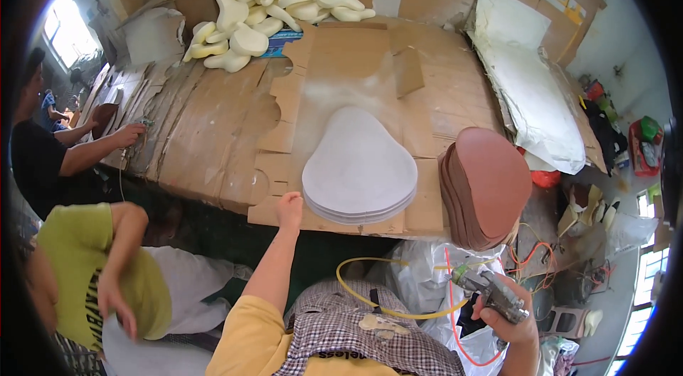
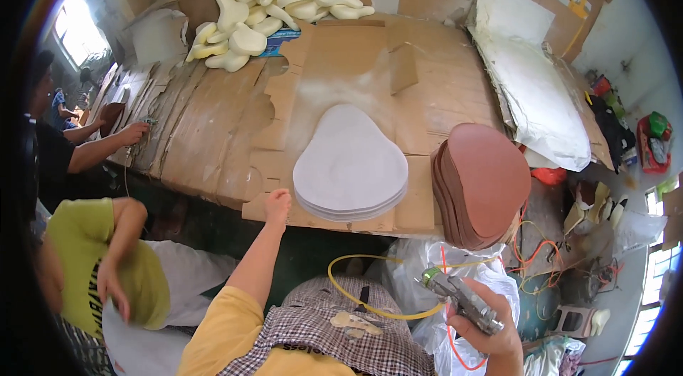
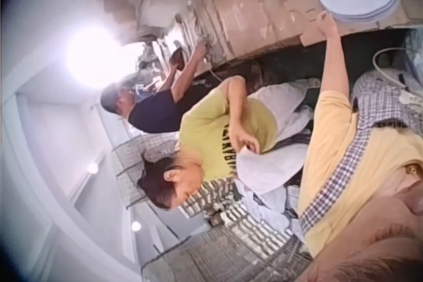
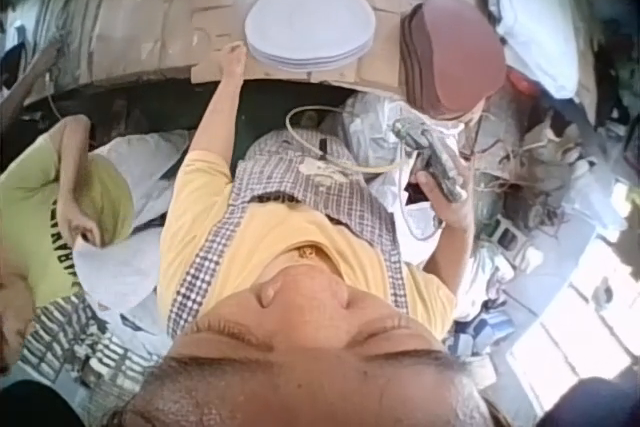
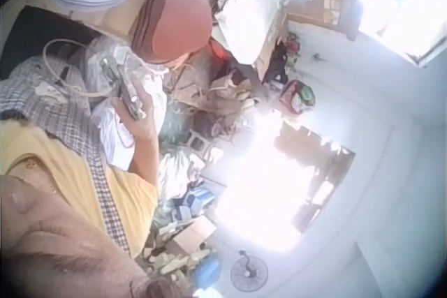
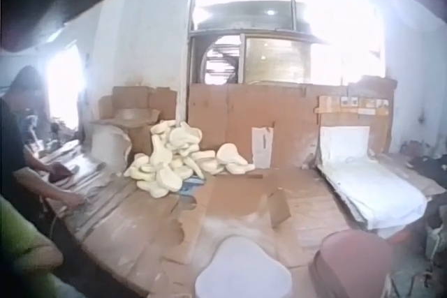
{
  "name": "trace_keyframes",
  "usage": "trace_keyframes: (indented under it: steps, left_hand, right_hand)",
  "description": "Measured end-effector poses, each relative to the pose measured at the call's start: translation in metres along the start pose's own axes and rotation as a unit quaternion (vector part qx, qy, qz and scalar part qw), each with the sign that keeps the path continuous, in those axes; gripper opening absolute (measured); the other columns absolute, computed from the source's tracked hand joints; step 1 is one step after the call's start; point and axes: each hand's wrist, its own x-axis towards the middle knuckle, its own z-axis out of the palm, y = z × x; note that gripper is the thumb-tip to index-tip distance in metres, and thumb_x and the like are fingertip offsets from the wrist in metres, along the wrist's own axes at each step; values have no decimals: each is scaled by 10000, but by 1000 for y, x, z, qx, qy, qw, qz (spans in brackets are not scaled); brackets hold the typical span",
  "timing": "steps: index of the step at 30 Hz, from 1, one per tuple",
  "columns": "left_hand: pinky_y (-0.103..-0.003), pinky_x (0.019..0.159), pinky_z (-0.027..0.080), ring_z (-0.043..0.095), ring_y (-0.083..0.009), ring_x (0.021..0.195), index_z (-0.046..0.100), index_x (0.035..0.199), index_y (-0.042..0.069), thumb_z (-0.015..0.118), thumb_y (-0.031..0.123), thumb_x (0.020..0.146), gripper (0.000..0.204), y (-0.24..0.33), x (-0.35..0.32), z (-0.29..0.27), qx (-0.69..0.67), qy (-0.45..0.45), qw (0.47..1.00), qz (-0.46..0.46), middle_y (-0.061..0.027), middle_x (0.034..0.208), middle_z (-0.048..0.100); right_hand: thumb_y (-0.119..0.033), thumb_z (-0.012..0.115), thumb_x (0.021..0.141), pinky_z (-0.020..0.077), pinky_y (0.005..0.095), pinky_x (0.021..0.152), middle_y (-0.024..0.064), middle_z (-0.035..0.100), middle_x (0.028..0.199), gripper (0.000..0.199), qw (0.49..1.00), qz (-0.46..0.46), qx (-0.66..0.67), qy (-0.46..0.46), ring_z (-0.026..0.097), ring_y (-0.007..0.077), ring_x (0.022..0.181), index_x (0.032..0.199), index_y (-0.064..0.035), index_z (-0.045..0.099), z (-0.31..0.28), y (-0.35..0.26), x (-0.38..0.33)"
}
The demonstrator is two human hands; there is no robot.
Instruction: Spraying adhesive onto foam components and arranging them on a drying rack for further processing.
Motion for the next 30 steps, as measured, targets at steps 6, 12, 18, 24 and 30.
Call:
trace_keyframes:
  steps: [6, 12, 18, 24, 30]
  left_hand:
    - [-388, 824, 465, 573, -306, 963, 554, 1132, 35, 591, 127, 779, 366, 31, -3, 44, 332, 4, 942, 41, -160, 1007, 600]
    - [-408, 852, 443, 516, -312, 1057, 555, 1088, 38, 588, 133, 800, 306, 41, -11, 51, 412, 15, 909, 61, -158, 1153, 525]
    - [-407, 804, 458, 544, -320, 986, 588, 977, 68, 590, 109, 775, 206, 37, -3, 54, 419, 7, 907, 32, -115, 1017, 575]
    - [-400, 760, 465, 580, -313, 891, 614, 882, 68, 607, 139, 748, 151, 27, 3, 60, 397, 80, 911, 79, -131, 907, 607]
    - [-447, 762, 465, 578, -338, 904, 596, 864, 28, 537, 139, 794, 143, 33, -7, 49, 407, 72, 907, 84, -163, 951, 595]
  right_hand:
    - [-193, 738, 719, 491, 275, 610, 85, 593, 729, 616, 992, 42, 30, 119, 587, 150, 645, 1203, 72, 462, -18, -2, -7]
    - [-173, 721, 734, 463, 272, 610, 86, 604, 730, 583, 995, 19, 54, 86, 583, 143, 653, 1191, 83, 465, -14, 6, 5]
    - [-235, 728, 730, 468, 291, 608, 96, 592, 716, 643, 984, -13, 93, 152, 579, 167, 635, 1226, 55, 438, -8, 7, 36]
    - [-219, 687, 761, 479, 306, 625, 98, 596, 728, 536, 991, -14, 49, 121, 591, 168, 645, 1164, 62, 473, -13, 7, 30]
    - [-306, 655, 763, 451, 269, 623, 64, 590, 673, 366, 982, -8, 5, 188, 575, 153, 626, 915, 15, 565, -28, 13, 28]
